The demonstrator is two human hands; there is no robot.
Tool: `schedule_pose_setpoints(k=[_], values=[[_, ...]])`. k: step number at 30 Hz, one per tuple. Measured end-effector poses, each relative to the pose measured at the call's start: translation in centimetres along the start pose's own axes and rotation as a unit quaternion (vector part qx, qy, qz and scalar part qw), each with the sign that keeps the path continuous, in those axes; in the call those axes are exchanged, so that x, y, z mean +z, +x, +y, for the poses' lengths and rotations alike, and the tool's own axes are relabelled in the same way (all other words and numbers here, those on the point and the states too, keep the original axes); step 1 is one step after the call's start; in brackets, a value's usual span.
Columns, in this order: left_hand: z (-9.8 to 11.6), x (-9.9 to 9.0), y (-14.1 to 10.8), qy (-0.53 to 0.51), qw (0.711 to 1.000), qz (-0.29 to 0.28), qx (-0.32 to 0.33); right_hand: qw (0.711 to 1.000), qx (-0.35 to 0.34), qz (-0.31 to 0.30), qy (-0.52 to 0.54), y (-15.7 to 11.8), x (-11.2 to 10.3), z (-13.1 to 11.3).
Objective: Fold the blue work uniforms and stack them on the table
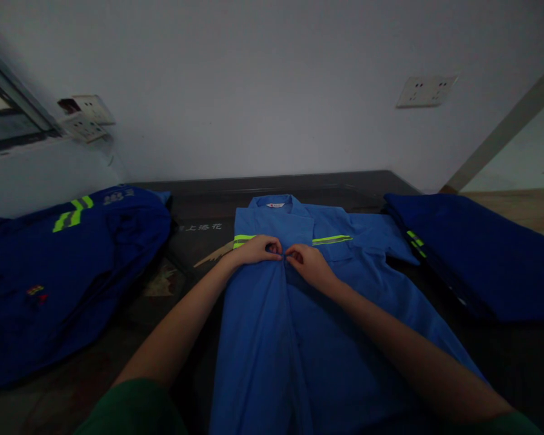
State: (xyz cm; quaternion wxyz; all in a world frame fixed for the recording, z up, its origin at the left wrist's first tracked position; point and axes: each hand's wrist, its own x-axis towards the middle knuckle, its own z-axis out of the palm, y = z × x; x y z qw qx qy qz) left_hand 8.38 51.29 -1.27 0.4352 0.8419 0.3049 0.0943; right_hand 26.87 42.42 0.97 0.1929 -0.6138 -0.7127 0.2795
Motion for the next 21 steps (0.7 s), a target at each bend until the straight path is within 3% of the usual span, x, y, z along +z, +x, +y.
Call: schedule_pose_setpoints(k=[5,12,16,21], values=[[0.2,0.4,-0.1,0.06,0.997,0.043,0.007,0.998,0.003,0.028,0.059,0.0,-0.4,0.8],[-0.1,0.8,-0.4,0.079,0.994,0.064,0.033,0.99,-0.127,0.019,-0.066,-2.2,0.0,0.2],[0.5,1.0,-1.0,0.078,0.994,0.066,0.026,0.992,-0.084,0.028,-0.09,-2.7,-0.5,0.5],[1.0,1.5,-1.8,0.004,0.995,0.087,0.038,0.996,-0.049,0.02,-0.074,-2.6,-1.7,2.2]])
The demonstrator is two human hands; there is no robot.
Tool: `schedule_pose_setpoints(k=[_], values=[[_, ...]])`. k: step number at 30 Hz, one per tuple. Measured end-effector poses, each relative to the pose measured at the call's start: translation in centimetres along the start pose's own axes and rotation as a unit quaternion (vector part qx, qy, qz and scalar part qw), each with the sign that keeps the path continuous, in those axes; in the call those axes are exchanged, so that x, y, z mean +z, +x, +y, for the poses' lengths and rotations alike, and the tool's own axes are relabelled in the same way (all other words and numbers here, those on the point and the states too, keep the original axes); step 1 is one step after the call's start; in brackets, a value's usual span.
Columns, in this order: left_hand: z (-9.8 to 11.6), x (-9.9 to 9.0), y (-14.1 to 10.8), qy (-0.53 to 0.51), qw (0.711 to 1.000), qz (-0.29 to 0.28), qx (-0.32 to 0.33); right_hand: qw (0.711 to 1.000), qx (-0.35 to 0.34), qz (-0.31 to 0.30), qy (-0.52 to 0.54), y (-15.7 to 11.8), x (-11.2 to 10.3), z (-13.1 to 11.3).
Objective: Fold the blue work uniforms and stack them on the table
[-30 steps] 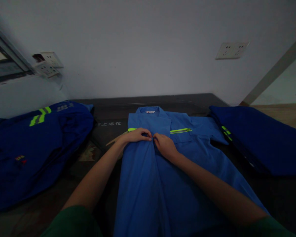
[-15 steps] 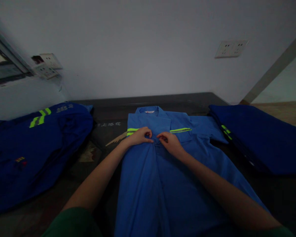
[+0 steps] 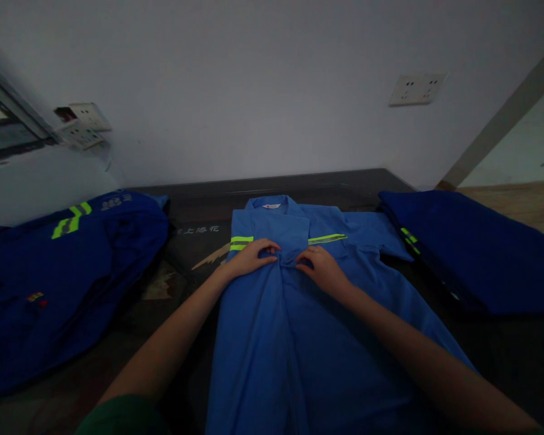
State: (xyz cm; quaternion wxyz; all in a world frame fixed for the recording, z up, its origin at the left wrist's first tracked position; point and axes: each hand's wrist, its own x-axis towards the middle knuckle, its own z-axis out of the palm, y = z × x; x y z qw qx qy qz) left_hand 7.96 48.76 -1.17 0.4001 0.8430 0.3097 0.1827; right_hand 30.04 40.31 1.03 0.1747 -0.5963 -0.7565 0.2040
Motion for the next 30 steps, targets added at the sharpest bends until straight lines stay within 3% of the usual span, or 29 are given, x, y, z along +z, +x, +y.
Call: schedule_pose_setpoints(k=[7,14,18,21,24,27,30], values=[[-0.4,0.5,0.1,0.003,1.0,0.006,-0.022,1.0,-0.022,-0.005,-0.019,0.1,0.5,0.3],[-0.4,0.5,0.4,0.001,0.999,-0.008,-0.043,0.988,-0.103,-0.05,-0.107,-0.2,-1.1,-0.9],[-0.5,1.0,0.2,0.04,0.999,0.015,-0.034,0.98,-0.131,-0.079,-0.129,-0.3,-1.5,-1.4],[-0.2,1.1,0.0,0.09,0.995,0.046,-0.007,0.979,-0.125,-0.075,-0.143,-0.4,-1.3,-1.7],[0.8,1.0,-0.4,0.146,0.988,0.042,0.018,0.981,-0.106,-0.061,-0.151,-0.6,-1.1,-1.7],[2.1,1.2,-0.9,0.194,0.98,0.035,0.002,0.989,-0.073,-0.035,-0.122,-0.1,-1.4,-1.4],[2.8,2.0,-1.6,0.221,0.973,0.064,-0.024,0.996,-0.036,0.006,-0.087,1.9,-1.8,-0.7]])
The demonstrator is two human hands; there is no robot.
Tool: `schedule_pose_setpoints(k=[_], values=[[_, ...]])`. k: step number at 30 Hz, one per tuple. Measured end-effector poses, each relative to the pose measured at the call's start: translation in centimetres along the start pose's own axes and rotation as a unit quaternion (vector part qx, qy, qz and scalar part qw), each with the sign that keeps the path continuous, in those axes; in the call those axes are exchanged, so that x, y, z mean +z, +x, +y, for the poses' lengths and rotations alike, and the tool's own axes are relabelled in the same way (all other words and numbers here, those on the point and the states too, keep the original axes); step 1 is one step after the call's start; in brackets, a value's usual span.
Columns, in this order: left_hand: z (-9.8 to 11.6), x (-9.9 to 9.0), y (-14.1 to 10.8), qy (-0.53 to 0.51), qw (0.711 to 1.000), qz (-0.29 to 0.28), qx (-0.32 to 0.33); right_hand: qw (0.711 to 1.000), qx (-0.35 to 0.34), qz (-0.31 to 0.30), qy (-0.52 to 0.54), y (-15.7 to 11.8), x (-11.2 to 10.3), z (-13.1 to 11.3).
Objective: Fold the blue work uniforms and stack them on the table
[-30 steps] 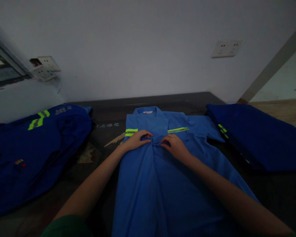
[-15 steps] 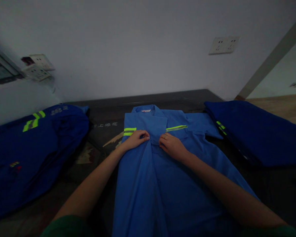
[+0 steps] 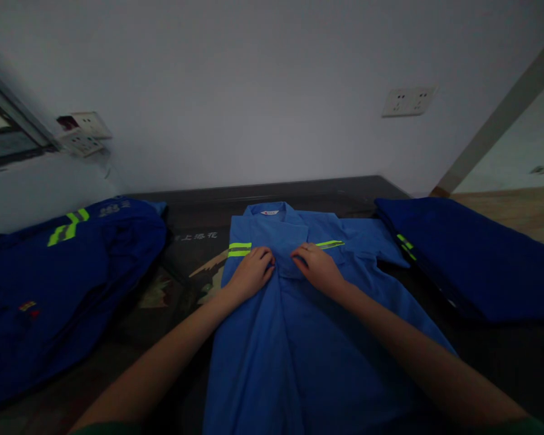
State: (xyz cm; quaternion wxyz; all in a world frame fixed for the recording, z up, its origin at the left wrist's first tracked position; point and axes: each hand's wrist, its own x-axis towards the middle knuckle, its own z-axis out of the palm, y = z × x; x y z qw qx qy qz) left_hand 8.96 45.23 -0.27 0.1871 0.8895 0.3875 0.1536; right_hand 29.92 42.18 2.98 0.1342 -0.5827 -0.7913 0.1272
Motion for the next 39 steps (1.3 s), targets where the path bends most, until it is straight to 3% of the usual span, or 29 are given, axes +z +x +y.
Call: schedule_pose_setpoints(k=[3,6,9,11,14,16,20,24,28,34,37,39], values=[[0.1,0.8,-0.8,-0.012,1.0,0.024,-0.012,1.0,0.022,0.01,0.002,2.9,0.5,1.1],[-0.2,1.3,-1.2,-0.019,0.999,0.025,-0.012,1.0,0.01,-0.021,-0.021,5.1,2.0,2.1],[-0.5,1.4,-1.3,-0.009,1.0,0.017,-0.009,0.998,-0.003,-0.051,-0.046,5.8,3.6,2.8],[-0.5,1.4,-1.3,0.002,1.0,0.022,-0.015,0.998,0.005,-0.035,-0.054,5.6,3.9,2.7],[-0.2,1.3,-1.3,0.041,0.998,0.044,-0.037,0.998,0.019,0.014,-0.06,4.7,3.5,1.3],[-0.1,1.2,-1.3,0.072,0.995,0.046,-0.057,0.999,-0.022,0.024,-0.042,3.5,3.1,-0.5],[-0.7,0.7,-0.9,0.113,0.988,0.016,-0.103,0.99,-0.135,-0.032,-0.004,0.1,3.4,-3.4],[-2.5,0.0,-0.6,0.153,0.974,-0.033,-0.165,0.987,-0.128,-0.092,-0.025,-2.2,4.1,-3.5],[-3.6,-0.2,-0.6,0.172,0.963,-0.072,-0.196,0.984,-0.134,-0.111,-0.037,-2.4,4.3,-2.6],[-3.6,0.0,-0.8,0.185,0.962,-0.064,-0.189,0.984,-0.126,-0.118,-0.038,-2.7,2.8,-4.1],[-3.5,0.1,-1.0,0.186,0.964,-0.057,-0.181,0.985,-0.137,-0.107,-0.01,-4.7,2.0,-6.5],[-3.5,0.1,-1.2,0.191,0.966,-0.046,-0.169,0.976,-0.169,-0.135,0.015,-6.9,1.8,-8.0]])
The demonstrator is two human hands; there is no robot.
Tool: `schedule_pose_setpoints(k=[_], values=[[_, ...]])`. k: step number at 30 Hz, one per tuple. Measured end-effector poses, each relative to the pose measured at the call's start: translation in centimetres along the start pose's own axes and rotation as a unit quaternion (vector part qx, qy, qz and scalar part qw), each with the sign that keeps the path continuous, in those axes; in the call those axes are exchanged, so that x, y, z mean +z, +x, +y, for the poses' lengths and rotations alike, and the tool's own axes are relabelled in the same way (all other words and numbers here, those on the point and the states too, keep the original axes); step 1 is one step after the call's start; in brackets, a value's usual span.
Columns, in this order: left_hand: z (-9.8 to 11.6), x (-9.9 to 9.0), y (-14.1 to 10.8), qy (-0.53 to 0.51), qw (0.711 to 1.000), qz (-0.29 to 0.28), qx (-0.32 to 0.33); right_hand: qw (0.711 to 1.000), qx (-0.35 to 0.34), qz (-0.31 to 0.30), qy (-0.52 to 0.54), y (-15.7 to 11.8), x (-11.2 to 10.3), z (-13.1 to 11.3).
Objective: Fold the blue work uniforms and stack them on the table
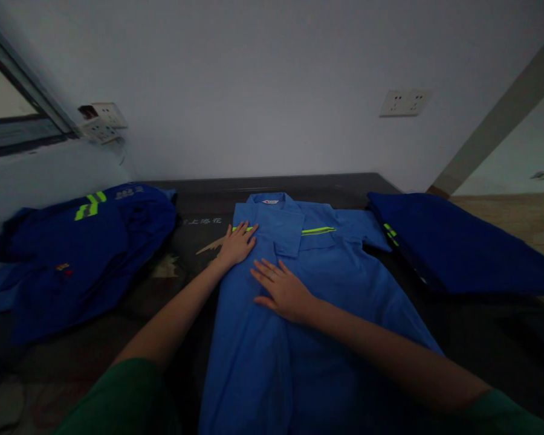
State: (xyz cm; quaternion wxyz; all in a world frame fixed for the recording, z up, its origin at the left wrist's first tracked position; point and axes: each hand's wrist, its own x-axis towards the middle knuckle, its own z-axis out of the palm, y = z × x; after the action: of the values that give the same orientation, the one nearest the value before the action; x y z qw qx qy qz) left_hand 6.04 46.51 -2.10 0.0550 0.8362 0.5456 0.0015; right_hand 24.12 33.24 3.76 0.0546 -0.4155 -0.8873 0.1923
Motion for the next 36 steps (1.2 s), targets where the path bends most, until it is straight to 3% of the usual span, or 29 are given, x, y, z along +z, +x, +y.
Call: schedule_pose_setpoints(k=[8,13,17,20,26,31,36], values=[[0.8,-0.9,-0.7,0.001,0.999,0.043,0.004,0.99,-0.081,-0.109,0.048,-8.0,0.3,-5.8],[4.5,-2.4,-2.9,-0.014,0.997,0.08,0.006,0.982,-0.117,-0.126,0.083,-11.8,-1.4,-9.6],[8.0,-2.3,-5.2,-0.083,0.997,0.0,0.002,0.975,-0.156,-0.125,0.101,-13.5,-1.9,-11.7],[9.2,-1.7,-6.2,-0.103,0.994,-0.034,-0.013,0.966,-0.202,-0.128,0.096,-15.0,-1.2,-12.4],[9.3,-1.2,-5.8,-0.084,0.995,-0.042,-0.026,0.967,-0.25,-0.041,0.022,-17.3,-0.3,-12.8],[9.7,-1.0,-5.7,-0.074,0.996,-0.033,-0.034,0.952,-0.302,0.03,-0.034,-17.1,-0.7,-13.3],[9.4,-0.9,-5.8,-0.075,0.996,-0.029,-0.029,0.936,-0.337,0.085,-0.065,-16.5,0.4,-13.5]])
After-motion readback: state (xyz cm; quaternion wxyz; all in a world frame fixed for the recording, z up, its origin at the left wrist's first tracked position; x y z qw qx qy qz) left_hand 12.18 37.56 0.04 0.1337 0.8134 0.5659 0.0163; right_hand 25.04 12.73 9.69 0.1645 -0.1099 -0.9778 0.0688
